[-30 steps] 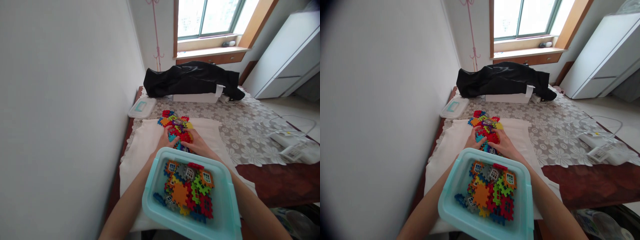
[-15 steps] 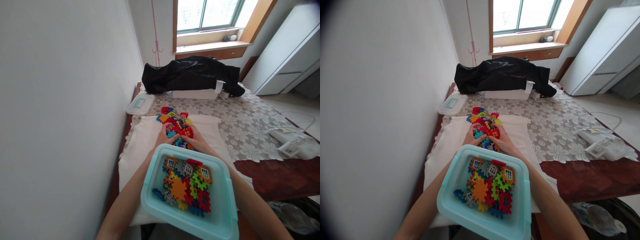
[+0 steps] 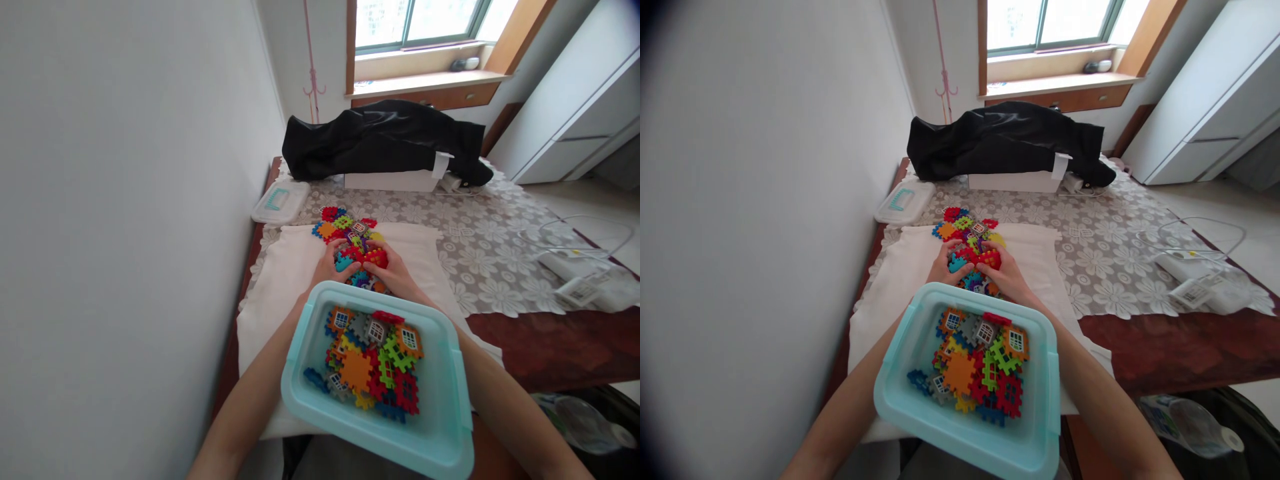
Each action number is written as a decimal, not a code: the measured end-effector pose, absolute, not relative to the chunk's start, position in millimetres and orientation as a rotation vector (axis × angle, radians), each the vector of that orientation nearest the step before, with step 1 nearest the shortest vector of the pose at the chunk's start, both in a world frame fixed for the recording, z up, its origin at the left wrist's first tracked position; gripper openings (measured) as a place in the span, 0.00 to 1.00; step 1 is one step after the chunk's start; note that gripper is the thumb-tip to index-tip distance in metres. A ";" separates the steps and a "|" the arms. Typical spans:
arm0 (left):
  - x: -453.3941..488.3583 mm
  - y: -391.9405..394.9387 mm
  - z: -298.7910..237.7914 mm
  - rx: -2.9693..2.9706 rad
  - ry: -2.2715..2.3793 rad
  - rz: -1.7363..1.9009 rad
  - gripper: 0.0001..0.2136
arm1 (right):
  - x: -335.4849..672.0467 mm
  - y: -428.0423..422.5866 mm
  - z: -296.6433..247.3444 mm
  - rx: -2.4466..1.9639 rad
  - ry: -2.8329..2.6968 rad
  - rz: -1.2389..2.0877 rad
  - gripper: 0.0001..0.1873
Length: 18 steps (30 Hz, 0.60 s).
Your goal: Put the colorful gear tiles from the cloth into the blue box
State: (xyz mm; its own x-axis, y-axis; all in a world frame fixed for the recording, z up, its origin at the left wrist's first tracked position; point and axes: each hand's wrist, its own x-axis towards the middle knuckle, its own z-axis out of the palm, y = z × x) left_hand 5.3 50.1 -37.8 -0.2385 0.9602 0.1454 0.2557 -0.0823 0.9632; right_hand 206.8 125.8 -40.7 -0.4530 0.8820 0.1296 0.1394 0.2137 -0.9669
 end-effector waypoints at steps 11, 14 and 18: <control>3.8 51.7 -41.0 1.303 1.530 1.377 0.36 | 205.8 126.9 -44.5 -0.874 -1.757 1.226 0.36; 4.5 51.7 -40.6 1.289 1.521 1.391 0.35 | 205.9 127.2 -44.2 -0.844 -1.739 1.228 0.43; 6.2 50.7 -38.9 1.250 1.523 1.441 0.32 | 204.0 126.9 -43.6 -0.837 -1.717 1.234 0.41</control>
